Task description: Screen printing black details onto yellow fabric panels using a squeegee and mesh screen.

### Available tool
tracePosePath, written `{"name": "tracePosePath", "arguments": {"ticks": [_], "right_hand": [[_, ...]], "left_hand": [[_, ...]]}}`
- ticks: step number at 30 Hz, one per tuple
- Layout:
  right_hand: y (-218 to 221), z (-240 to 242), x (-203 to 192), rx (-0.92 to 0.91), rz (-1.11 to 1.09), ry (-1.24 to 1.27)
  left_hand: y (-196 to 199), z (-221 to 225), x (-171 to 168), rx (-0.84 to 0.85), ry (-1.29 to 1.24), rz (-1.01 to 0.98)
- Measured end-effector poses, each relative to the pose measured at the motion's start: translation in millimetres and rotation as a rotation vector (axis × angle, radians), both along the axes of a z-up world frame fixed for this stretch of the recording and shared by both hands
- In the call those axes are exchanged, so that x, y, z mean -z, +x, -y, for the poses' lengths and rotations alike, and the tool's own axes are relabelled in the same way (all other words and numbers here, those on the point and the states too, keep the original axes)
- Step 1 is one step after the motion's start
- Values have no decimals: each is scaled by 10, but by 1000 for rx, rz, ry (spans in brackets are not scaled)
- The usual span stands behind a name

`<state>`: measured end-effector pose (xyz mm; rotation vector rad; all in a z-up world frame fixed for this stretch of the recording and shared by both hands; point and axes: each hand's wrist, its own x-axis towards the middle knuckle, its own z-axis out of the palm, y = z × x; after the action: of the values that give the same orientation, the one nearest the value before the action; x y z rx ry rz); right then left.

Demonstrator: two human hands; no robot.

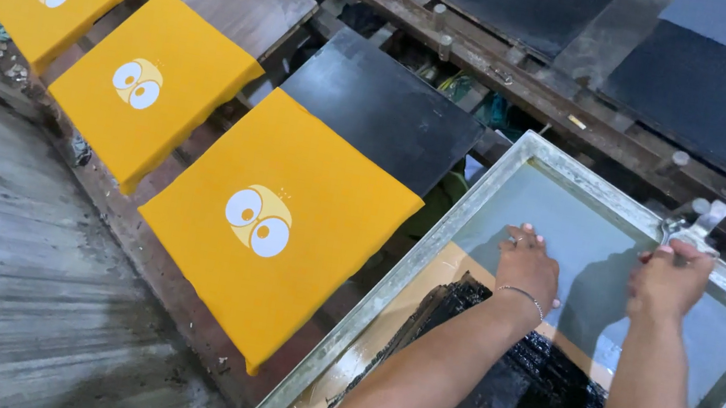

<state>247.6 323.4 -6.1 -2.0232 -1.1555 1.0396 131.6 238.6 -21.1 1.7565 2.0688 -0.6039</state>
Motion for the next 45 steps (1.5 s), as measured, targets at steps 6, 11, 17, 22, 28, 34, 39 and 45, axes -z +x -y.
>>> {"name": "tracePosePath", "arguments": {"ticks": [6, 11, 17, 22, 28, 34, 39, 45], "right_hand": [[-640, -268, 396, 569, -806, 100], [-216, -301, 724, 382, -880, 88], [871, -303, 423, -267, 362, 498], [1096, -748, 289, -461, 588, 317], [928, -732, -256, -670, 529, 205], [932, -749, 215, -692, 707, 232], [795, -384, 502, -540, 699, 279], [123, -164, 820, -56, -24, 324]], "left_hand": [[8, 6, 119, -52, 29, 36], [43, 28, 87, -20, 29, -10], [-27, 108, -303, -82, 103, 48], [-11, 126, -331, -88, 67, 92], [35, 24, -78, -84, 3, 48], [-14, -2, -89, -65, -16, -17], [-21, -5, -81, -19, -21, 3], [-66, 11, -44, 26, -55, 66]]}}
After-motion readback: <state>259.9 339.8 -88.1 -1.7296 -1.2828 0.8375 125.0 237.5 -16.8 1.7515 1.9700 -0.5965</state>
